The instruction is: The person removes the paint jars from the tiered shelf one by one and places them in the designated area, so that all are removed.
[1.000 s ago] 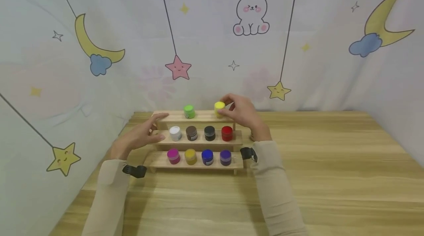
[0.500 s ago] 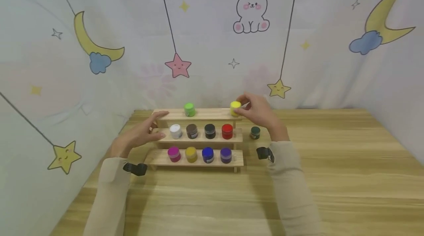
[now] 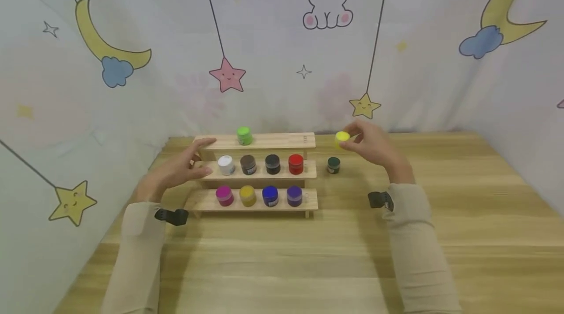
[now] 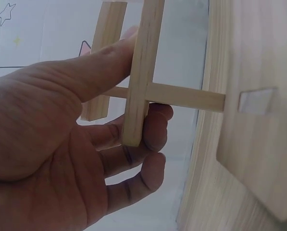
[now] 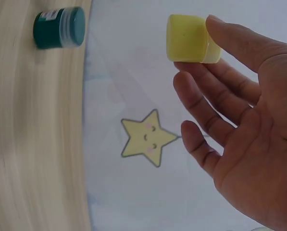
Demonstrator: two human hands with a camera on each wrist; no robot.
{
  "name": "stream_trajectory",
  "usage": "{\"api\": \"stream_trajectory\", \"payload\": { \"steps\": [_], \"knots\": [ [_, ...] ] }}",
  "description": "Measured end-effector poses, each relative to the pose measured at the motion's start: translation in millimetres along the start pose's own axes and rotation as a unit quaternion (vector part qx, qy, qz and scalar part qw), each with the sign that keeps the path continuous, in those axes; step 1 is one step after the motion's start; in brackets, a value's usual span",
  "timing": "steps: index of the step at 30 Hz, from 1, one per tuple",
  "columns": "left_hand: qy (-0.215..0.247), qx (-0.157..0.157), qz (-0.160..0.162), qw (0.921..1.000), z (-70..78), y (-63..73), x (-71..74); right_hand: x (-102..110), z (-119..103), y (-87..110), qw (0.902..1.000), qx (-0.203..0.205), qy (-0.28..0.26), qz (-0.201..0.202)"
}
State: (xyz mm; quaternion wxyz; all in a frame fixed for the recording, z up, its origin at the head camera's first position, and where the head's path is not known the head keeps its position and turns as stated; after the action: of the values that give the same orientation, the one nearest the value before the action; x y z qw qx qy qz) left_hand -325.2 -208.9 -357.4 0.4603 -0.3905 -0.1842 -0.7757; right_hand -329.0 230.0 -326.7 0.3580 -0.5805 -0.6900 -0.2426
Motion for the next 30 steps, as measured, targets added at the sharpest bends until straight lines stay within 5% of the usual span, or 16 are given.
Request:
{"api": "stream_trajectory", "payload": {
  "steps": [23,30],
  "knots": [
    [-0.016,0.023,-0.016,0.9995,4.1,-1.5,4.0,-2.0,48.4,2.1,0.9970,-0.042,-0.036,-0.055],
    [-0.024,0.030,-0.017,0.9991,3.8,-0.8,2.7,-10.8,55.5,-1.9,0.9974,-0.027,-0.030,-0.059]
  ]
}}
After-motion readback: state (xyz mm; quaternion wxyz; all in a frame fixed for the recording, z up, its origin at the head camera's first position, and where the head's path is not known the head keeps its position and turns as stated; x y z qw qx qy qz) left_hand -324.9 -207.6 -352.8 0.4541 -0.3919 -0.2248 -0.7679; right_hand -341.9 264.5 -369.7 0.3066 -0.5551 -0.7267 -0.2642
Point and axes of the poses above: each hand's wrist, its own y-axis away from the middle knuckle, its own x-axis out of the back of the hand, z = x × y, the point moved 6 cm from there along -y, towards the middle knuckle, and after that the axes turned 5 degrees about -x, right-handed, at the moved point
